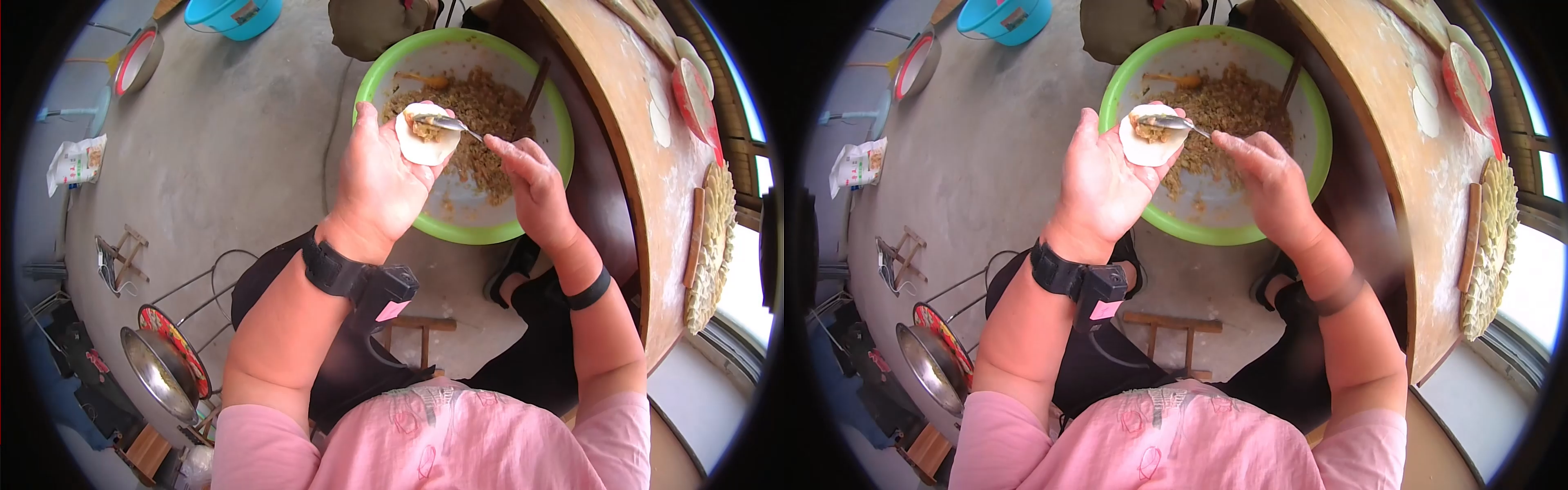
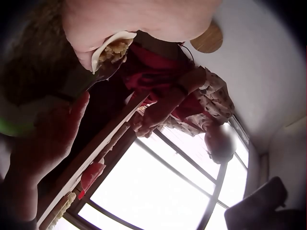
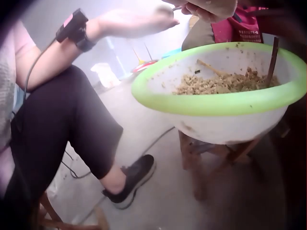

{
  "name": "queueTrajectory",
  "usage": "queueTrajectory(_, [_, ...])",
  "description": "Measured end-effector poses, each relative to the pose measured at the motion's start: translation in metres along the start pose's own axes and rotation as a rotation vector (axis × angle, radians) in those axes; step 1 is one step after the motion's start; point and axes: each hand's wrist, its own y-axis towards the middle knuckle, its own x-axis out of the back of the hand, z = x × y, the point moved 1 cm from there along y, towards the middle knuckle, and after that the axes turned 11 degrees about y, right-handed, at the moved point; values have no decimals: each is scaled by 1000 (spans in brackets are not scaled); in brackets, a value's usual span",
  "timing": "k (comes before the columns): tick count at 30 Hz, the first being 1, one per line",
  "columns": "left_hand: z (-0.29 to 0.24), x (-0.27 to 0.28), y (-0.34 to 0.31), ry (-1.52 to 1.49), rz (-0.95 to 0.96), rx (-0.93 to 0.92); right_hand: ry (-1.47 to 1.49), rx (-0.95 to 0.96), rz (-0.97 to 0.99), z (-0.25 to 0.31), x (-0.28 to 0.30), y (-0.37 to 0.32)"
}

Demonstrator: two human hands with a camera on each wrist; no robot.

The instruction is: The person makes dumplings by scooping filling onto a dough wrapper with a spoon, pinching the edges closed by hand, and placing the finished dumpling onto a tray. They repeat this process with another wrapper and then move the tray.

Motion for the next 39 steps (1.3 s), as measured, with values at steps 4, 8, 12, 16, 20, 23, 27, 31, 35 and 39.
queueTrajectory(4, [-4, -2, -2, -11, -7, -8, -123, 62, 63, -1, -6, -2])
queueTrajectory(8, [-6, 0, -1, 24, -48, -52, 7, 70, -27, 9, 5, 1])
queueTrajectory(12, [-3, 0, 0, -5, -9, -28, -20, 34, 41, 24, 3, 5])
queueTrajectory(16, [-6, 0, -1, -3, -14, -36, 44, 1, 14, 26, 6, 2])
queueTrajectory(20, [-6, -2, 0, 13, -3, -75, 82, -44, -42, 33, 2, -3])
queueTrajectory(23, [-4, -5, -1, 16, 27, -62, 151, -49, 27, 39, 1, -5])
queueTrajectory(27, [-1, -6, -2, 40, 28, -67, 242, -97, -37, 44, 13, -4])
queueTrajectory(31, [1, -6, -4, 56, 75, -26, 188, -137, 41, 37, 17, -6])
queueTrajectory(35, [3, -6, -6, 43, 114, -6, 254, -150, -43, 37, 13, -10])
queueTrajectory(39, [3, -11, -6, 73, 82, 20, 219, -182, -40, 35, 13, -10])
